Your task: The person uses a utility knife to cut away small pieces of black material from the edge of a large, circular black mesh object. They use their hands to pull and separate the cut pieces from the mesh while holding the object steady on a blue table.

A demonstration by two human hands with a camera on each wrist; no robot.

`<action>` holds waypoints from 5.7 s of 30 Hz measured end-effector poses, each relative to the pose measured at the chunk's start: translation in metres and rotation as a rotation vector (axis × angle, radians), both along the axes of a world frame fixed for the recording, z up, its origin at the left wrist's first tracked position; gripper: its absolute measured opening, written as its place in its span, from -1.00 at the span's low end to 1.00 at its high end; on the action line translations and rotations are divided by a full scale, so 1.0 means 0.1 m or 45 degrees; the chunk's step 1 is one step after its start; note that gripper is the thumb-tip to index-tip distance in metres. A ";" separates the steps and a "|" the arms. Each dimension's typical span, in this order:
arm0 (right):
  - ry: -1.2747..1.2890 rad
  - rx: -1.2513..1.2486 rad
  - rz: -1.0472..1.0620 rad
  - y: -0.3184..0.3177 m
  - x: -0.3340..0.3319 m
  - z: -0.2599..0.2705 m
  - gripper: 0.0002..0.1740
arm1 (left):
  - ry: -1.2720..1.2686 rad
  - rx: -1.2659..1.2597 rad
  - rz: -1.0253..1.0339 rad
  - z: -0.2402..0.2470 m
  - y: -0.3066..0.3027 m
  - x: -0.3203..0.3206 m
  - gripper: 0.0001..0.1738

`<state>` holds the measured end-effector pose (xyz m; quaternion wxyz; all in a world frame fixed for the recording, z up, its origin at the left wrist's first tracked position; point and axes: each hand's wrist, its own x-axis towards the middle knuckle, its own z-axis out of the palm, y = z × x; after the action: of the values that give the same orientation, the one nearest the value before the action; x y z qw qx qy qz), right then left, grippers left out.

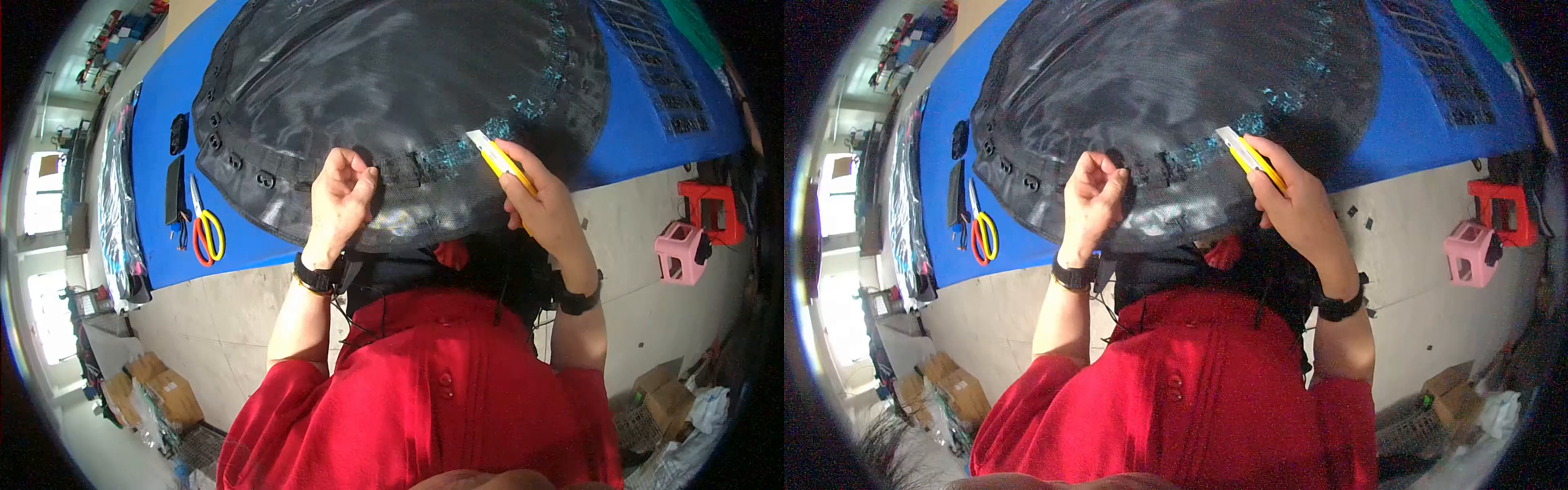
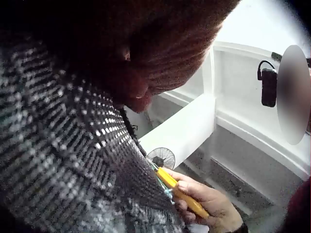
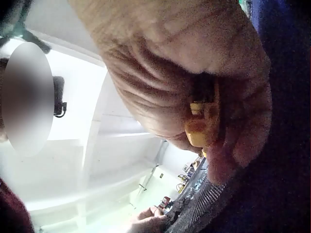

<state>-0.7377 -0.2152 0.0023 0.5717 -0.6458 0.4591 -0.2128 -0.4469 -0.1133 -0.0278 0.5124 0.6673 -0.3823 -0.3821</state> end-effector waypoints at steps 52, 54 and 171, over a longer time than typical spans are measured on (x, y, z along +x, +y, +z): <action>0.182 -0.116 -0.046 0.05 0.13 0.06 -0.48 | 0.001 -0.156 0.033 -0.14 0.06 0.01 -0.83; 0.169 -0.118 -0.040 0.04 0.12 0.06 -0.48 | -0.006 -0.159 0.029 -0.15 0.06 0.01 -0.83; 0.256 -0.606 0.277 0.24 0.52 0.08 -0.46 | -0.791 0.104 -0.062 0.11 -0.01 -0.16 -0.77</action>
<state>-0.6861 -0.1908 0.0107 0.3751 -0.8253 0.3786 -0.1867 -0.4628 -0.1140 -0.0167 0.3344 0.7629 -0.5207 -0.1870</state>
